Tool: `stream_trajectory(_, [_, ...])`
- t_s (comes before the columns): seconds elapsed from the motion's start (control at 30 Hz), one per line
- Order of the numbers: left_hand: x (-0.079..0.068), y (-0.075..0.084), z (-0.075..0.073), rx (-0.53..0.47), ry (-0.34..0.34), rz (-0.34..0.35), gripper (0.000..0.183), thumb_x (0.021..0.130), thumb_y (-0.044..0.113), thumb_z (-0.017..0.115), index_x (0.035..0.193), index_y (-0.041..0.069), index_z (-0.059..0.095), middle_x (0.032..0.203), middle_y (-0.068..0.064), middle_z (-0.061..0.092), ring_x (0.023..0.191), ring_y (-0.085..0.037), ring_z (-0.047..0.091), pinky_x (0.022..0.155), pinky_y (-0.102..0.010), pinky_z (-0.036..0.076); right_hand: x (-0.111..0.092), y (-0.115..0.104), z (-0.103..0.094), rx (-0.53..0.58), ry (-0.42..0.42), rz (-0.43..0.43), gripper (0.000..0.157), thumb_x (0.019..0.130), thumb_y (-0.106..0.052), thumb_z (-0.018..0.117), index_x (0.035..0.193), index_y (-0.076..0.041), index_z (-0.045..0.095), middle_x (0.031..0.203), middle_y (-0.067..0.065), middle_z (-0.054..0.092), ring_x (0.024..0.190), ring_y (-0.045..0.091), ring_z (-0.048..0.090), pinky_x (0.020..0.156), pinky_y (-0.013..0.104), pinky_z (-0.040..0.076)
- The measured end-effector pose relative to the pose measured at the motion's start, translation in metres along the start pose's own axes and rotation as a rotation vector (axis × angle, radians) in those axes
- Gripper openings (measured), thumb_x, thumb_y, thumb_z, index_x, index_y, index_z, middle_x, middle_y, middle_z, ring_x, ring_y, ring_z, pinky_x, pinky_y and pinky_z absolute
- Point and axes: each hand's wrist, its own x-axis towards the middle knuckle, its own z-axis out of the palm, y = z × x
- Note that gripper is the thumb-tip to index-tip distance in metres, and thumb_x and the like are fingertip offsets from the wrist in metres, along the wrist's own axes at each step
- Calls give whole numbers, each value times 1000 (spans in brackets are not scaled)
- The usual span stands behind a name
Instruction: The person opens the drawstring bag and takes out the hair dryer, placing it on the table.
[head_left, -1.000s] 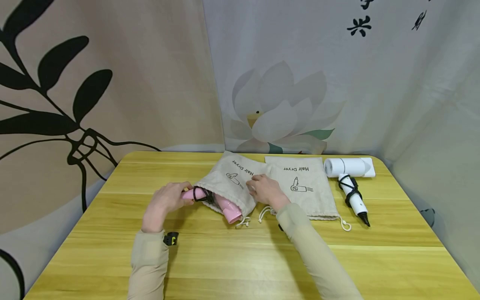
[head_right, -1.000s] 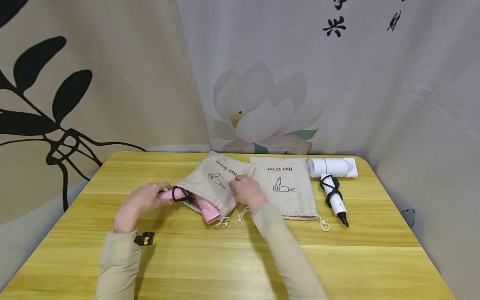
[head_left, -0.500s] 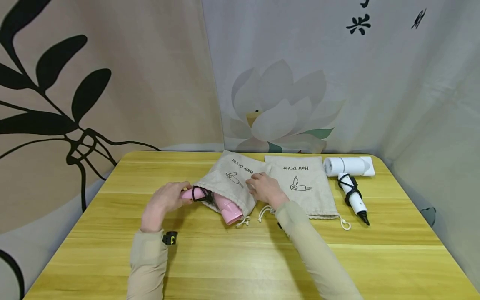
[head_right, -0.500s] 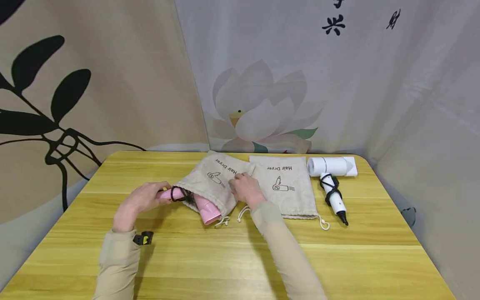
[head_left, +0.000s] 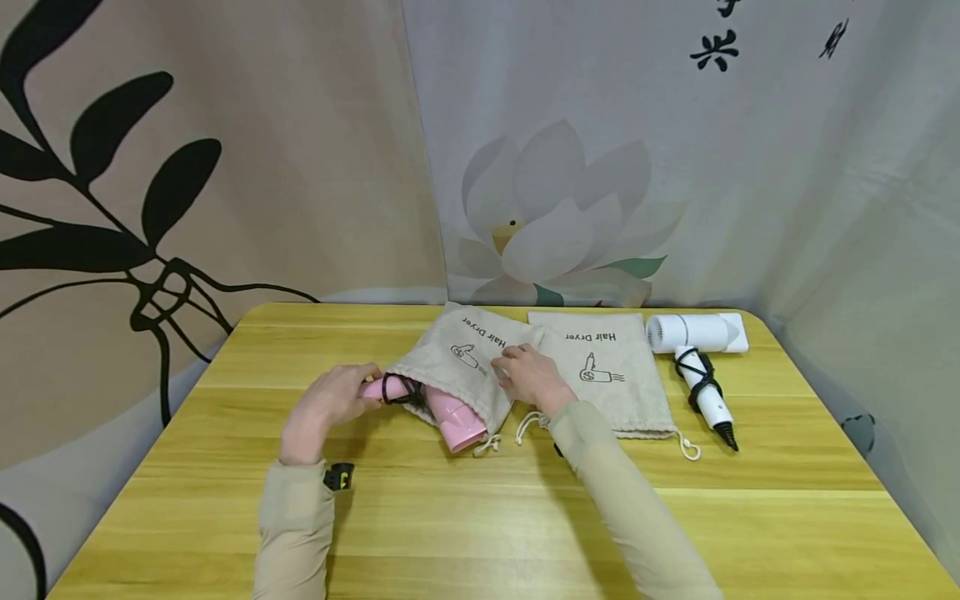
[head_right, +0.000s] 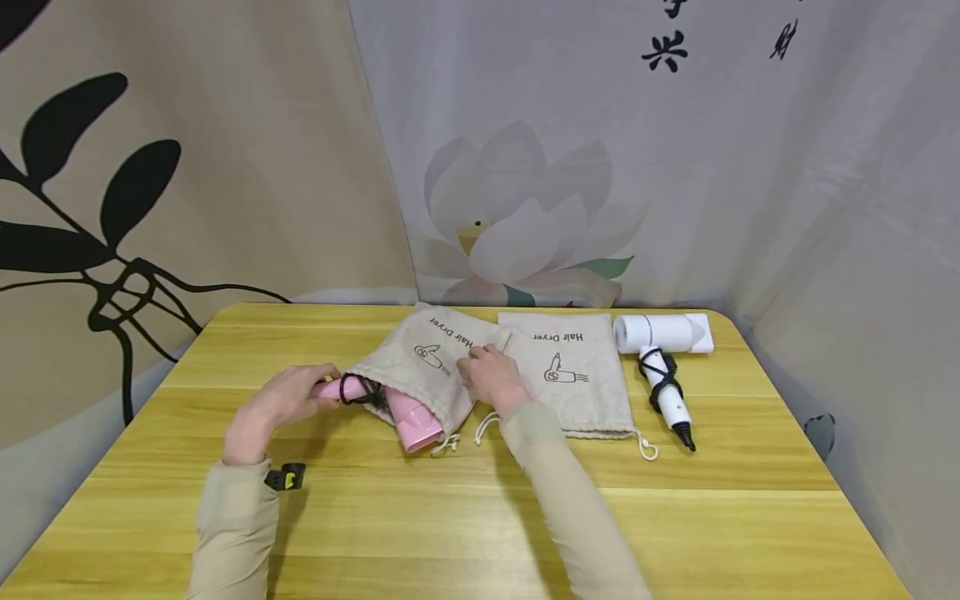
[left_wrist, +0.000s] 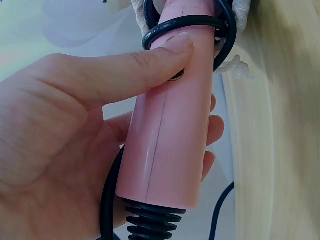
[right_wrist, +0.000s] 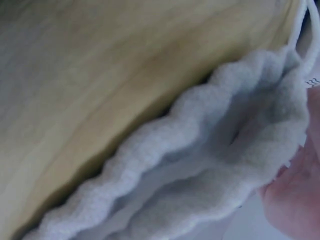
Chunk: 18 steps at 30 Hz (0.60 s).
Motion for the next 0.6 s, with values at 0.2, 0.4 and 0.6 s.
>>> stream_trajectory(0.2, [-1, -1, 0, -7, -2, 12, 25, 81, 14, 73, 104, 10, 64, 89, -8, 65, 76, -20, 53, 68, -36, 45, 3, 1, 2, -4, -12, 9, 38, 93, -27, 59, 131, -20, 57, 141, 7, 51, 130, 28, 45, 104, 44, 45])
stream_trajectory(0.4, [-2, -3, 0, -26, -11, 24, 27, 81, 13, 73, 106, 8, 64, 91, -9, 66, 78, -20, 54, 71, -38, 47, 4, 2, 1, -6, -13, 10, 38, 93, -26, 59, 131, -20, 57, 141, 7, 50, 130, 28, 46, 103, 45, 46])
stream_trajectory(0.6, [-1, -4, 1, -38, -24, 9, 30, 82, 13, 72, 109, 5, 63, 96, -12, 67, 81, -21, 56, 74, -40, 48, 4, 1, 1, 28, -24, -15, 38, 94, -21, 58, 131, -15, 56, 142, 12, 48, 130, 32, 46, 102, 48, 46])
